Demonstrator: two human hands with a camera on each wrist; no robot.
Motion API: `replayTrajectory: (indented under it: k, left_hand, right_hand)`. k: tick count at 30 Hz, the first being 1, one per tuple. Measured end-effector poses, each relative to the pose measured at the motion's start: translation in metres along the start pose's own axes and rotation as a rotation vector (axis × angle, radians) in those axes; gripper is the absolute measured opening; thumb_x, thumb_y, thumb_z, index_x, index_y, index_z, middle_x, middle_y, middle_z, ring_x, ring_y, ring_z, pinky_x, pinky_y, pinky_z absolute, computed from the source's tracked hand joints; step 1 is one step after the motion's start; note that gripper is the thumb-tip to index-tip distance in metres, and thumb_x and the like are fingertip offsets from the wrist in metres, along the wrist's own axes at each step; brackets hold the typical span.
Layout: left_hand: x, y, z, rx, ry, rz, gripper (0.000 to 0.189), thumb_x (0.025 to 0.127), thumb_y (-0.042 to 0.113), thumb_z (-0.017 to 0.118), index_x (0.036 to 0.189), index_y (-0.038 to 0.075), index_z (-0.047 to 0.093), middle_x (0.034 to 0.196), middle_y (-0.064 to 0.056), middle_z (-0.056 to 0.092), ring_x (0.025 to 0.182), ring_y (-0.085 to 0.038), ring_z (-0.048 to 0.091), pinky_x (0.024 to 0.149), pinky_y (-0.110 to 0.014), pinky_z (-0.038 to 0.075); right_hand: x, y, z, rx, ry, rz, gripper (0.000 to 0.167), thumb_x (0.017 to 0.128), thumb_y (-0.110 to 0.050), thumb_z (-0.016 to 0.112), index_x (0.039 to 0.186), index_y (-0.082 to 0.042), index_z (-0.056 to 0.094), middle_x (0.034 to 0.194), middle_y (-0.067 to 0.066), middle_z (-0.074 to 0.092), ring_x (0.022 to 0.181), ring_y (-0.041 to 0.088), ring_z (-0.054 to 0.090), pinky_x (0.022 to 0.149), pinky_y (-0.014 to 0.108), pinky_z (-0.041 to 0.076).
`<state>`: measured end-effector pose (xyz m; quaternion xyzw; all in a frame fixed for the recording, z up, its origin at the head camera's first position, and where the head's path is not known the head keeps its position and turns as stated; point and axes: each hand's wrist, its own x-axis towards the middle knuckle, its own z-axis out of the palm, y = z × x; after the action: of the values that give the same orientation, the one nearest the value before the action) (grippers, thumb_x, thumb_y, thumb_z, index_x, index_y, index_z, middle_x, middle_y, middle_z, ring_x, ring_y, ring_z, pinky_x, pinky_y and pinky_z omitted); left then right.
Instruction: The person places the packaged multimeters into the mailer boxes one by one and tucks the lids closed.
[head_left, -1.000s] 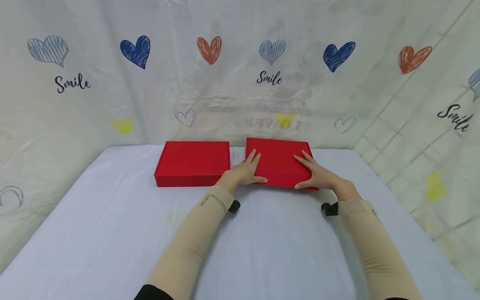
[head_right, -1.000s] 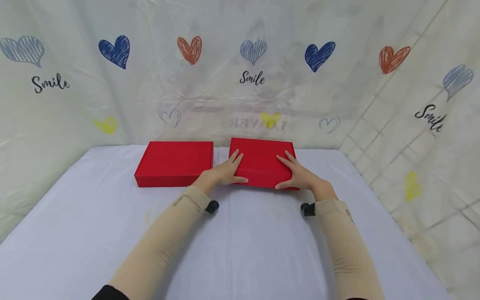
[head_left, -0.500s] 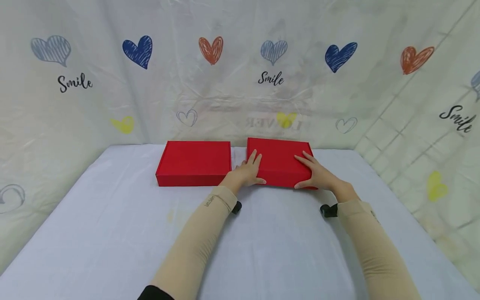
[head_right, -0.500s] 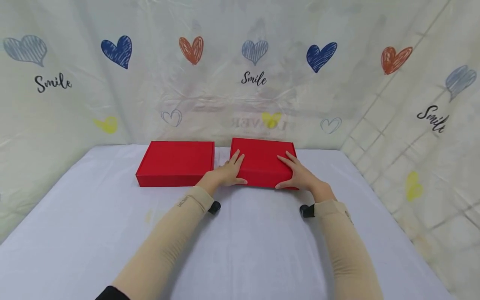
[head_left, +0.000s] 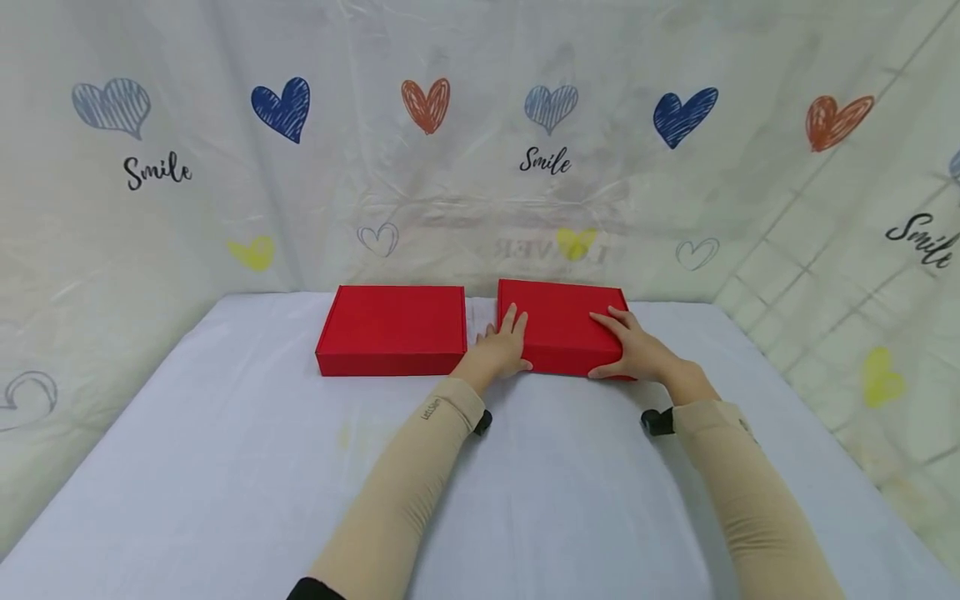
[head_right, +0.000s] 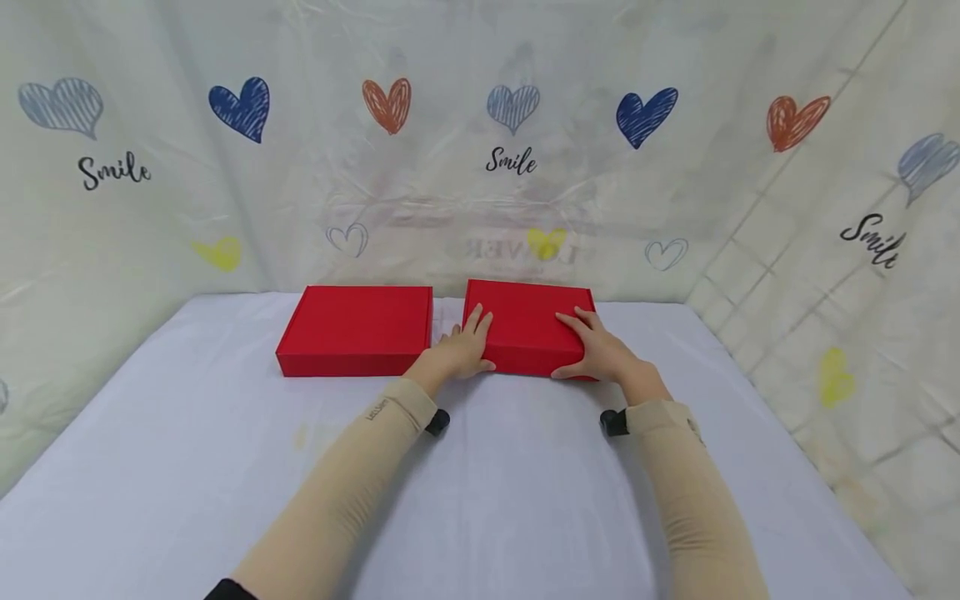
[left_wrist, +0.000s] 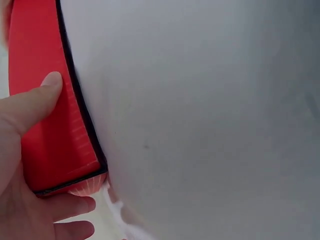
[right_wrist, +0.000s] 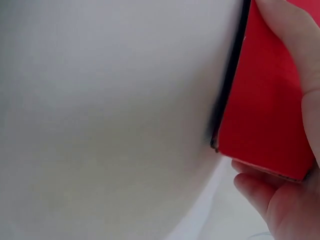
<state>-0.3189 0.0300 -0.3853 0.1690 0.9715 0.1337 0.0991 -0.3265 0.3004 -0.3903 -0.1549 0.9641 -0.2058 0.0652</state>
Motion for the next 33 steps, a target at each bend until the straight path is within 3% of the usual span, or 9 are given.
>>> replayTrajectory:
  k: [9, 16, 24, 33]
  left_hand:
    - [0.0036, 0.0002, 0.0029, 0.064, 0.045, 0.003, 0.094, 0.095, 0.035, 0.074, 0.164, 0.01, 0.016, 0.17, -0.013, 0.009, 0.143, -0.049, 0.037, 0.117, -0.051, 0.034]
    - [0.0056, 0.0011, 0.0027, 0.08, 0.049, 0.005, 0.096, 0.096, 0.037, 0.072, 0.165, 0.011, 0.012, 0.171, -0.011, 0.006, 0.143, -0.046, 0.038, 0.117, -0.049, 0.035]
    - [0.0053, -0.002, 0.0029, 0.044, 0.007, 0.015, 0.105, 0.094, 0.036, 0.075, 0.166, 0.014, 0.002, 0.172, -0.011, -0.007, 0.145, -0.048, 0.034, 0.118, -0.05, 0.032]
    - [0.0058, -0.0011, 0.0027, 0.009, 0.028, 0.01, 0.102, 0.094, 0.032, 0.075, 0.166, 0.014, 0.005, 0.172, -0.01, -0.005, 0.146, -0.049, 0.03, 0.119, -0.051, 0.03]
  right_hand:
    - [0.0006, -0.0041, 0.0026, -0.025, 0.004, -0.003, 0.1, 0.085, -0.033, 0.085, 0.161, -0.012, 0.023, 0.164, 0.026, 0.007, 0.14, 0.055, 0.027, 0.101, 0.066, 0.046]
    - [0.0008, -0.0043, 0.0012, -0.048, 0.007, -0.002, 0.101, 0.085, -0.033, 0.084, 0.161, -0.011, 0.021, 0.164, 0.026, 0.006, 0.138, 0.056, 0.028, 0.1, 0.066, 0.046]
    - [0.0026, -0.0036, 0.003, -0.119, -0.009, -0.049, 0.11, 0.082, -0.037, 0.086, 0.163, -0.008, 0.017, 0.167, 0.027, 0.001, 0.137, 0.059, 0.032, 0.102, 0.066, 0.044]
    - [0.0044, -0.001, 0.0018, -0.088, -0.01, -0.026, 0.11, 0.083, -0.038, 0.085, 0.164, -0.012, 0.016, 0.167, 0.024, 0.001, 0.134, 0.057, 0.036, 0.101, 0.066, 0.045]
